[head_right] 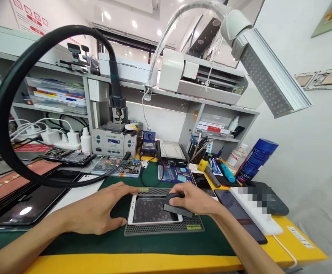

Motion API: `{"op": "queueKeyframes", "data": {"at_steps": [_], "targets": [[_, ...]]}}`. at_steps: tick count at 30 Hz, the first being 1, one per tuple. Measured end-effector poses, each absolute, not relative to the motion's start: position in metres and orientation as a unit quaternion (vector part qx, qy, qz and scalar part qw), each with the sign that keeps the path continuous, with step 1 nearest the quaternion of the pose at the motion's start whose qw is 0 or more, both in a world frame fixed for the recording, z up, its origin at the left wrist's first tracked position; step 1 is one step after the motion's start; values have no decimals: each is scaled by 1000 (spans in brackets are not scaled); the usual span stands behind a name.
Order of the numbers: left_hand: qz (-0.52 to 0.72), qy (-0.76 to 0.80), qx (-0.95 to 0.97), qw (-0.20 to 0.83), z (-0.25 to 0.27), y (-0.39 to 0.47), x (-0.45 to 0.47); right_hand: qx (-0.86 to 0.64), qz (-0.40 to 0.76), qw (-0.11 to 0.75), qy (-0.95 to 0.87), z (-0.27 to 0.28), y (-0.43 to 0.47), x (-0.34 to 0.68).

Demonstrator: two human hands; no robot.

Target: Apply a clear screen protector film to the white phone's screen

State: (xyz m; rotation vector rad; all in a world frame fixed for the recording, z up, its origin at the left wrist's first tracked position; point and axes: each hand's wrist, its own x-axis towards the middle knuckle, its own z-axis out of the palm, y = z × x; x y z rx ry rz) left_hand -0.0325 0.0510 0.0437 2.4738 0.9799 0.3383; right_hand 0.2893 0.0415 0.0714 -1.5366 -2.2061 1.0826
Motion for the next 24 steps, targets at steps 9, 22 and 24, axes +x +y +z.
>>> {"op": "queueKeyframes", "data": {"at_steps": [9, 22, 24], "targets": [[122, 360, 895, 234, 43, 52, -31, -534, 334, 104, -770, 70, 24, 278], [134, 353, 896, 233, 42, 50, -32, -541, 366, 152, -742, 72, 29, 285], [131, 351, 897, 234, 44, 50, -32, -547, 369, 154, -735, 69, 34, 289]]}}
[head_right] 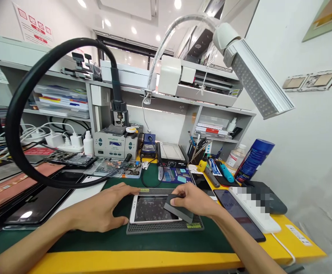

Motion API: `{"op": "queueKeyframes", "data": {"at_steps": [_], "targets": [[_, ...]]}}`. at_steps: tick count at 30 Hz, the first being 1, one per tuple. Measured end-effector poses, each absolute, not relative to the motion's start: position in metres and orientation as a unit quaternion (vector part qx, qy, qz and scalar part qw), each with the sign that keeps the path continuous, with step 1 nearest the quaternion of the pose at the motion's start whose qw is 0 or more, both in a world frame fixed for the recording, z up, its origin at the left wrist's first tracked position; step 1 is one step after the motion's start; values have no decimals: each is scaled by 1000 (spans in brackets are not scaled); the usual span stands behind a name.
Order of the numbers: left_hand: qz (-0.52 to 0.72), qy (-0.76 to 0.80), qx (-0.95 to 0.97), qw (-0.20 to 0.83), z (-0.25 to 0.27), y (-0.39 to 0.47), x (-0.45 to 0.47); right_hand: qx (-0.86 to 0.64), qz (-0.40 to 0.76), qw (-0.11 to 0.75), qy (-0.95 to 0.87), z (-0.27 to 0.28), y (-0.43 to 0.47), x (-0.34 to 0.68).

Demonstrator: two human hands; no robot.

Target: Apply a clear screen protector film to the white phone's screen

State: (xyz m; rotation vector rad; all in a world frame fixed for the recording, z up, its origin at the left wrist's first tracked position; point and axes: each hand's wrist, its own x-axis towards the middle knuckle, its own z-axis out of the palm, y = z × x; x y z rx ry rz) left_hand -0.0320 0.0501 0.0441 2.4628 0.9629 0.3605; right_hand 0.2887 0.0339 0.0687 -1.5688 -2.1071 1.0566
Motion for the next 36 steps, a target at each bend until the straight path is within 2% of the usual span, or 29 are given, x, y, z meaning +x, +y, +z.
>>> {"op": "queueKeyframes", "data": {"at_steps": [19, 30, 36], "targets": [[134, 337, 908, 211, 46, 50, -31, -577, 314, 106, -746, 62, 26, 250], [133, 338, 910, 201, 45, 49, -31, -574, 313, 138, -744, 59, 25, 209], [134, 340, 905, 217, 42, 48, -32, -547, 367, 174, -732, 56, 26, 192]]}}
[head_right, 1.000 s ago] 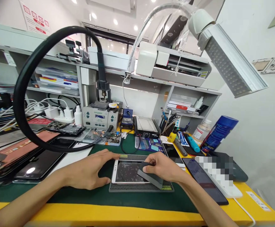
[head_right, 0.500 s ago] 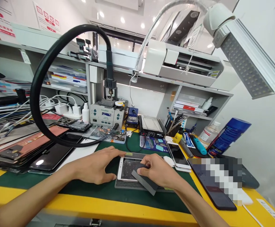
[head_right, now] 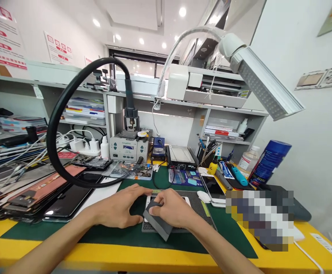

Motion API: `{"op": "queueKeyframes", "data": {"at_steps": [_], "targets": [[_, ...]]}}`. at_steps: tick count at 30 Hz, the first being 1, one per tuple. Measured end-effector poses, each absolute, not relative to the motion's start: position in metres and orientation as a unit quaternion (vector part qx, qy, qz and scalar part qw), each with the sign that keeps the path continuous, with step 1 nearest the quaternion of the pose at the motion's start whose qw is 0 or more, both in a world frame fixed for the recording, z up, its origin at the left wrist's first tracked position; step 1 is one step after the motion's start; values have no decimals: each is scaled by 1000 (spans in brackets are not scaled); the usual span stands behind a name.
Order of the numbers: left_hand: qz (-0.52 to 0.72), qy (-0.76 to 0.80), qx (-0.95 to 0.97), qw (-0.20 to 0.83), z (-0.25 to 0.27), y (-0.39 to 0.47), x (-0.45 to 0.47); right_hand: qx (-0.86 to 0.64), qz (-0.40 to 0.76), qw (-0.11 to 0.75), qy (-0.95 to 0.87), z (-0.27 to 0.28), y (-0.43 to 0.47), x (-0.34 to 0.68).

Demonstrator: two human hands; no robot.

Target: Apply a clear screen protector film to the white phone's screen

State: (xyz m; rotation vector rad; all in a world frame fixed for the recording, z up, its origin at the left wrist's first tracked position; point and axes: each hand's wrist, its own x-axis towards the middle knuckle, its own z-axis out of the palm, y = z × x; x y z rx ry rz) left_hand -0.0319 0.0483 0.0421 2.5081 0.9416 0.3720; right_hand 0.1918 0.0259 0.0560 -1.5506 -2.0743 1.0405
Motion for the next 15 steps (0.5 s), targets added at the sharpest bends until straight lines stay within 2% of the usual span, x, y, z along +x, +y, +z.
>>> {"op": "queueKeyframes", "data": {"at_steps": [4, 8, 15], "targets": [[126, 342, 904, 222, 42, 46, -34, -543, 399, 205, -709, 61, 31, 204], [115, 338, 907, 223, 45, 44, -36, -553, 380, 226, -706, 70, 42, 244], [107, 362, 896, 233, 44, 42, -34, -524, 392, 141, -743, 75, 66, 288]]}}
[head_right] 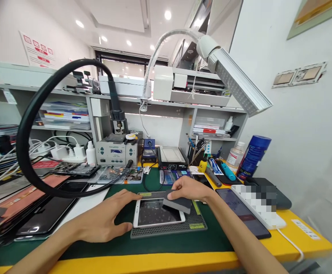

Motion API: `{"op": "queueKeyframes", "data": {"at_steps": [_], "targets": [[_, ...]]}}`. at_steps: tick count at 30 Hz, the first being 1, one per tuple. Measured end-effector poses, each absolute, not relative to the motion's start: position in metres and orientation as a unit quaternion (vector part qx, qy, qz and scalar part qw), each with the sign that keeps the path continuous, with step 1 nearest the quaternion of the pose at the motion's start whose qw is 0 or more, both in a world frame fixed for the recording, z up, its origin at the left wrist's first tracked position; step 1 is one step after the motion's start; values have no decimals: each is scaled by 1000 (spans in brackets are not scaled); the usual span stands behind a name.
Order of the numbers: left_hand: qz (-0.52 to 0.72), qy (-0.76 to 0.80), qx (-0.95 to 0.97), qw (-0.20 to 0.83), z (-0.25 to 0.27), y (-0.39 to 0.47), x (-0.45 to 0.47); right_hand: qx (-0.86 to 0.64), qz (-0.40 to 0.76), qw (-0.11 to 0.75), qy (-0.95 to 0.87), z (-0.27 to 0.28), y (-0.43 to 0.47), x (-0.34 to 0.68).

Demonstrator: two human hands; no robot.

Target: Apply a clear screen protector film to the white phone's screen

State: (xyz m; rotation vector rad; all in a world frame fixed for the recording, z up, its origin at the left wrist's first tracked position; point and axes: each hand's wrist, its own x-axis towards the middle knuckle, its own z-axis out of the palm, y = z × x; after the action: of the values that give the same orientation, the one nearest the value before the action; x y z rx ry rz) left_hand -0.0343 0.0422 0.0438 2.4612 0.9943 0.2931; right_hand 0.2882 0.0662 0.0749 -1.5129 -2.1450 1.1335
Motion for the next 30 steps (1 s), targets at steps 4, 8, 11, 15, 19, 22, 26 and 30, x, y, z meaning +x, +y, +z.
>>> {"op": "queueKeyframes", "data": {"at_steps": [4, 8, 11, 15, 19, 22, 26, 30], "targets": [[105, 375, 891, 232, 43, 41, -32, -485, 401, 113, -769, 72, 74, 284], [95, 389, 886, 233, 43, 43, -30, -465, 396, 115, -783, 69, 73, 281], [94, 398, 884, 228, 42, 46, -30, -452, 398, 114, -790, 68, 68, 280], [97, 397, 885, 223, 40, 50, -32, -414, 409, 108, -806, 67, 59, 273], [90, 401, 884, 222, 38, 52, -32, -384, 421, 126, -812, 66, 59, 275], [79, 408, 883, 217, 37, 53, -33, -403, 433, 184, -785, 65, 64, 283], [84, 411, 886, 197, 36, 53, -34, -400, 428, 191, -788, 61, 70, 290], [85, 416, 889, 174, 30, 54, -38, -398, 419, 176, -797, 57, 68, 285]]}}
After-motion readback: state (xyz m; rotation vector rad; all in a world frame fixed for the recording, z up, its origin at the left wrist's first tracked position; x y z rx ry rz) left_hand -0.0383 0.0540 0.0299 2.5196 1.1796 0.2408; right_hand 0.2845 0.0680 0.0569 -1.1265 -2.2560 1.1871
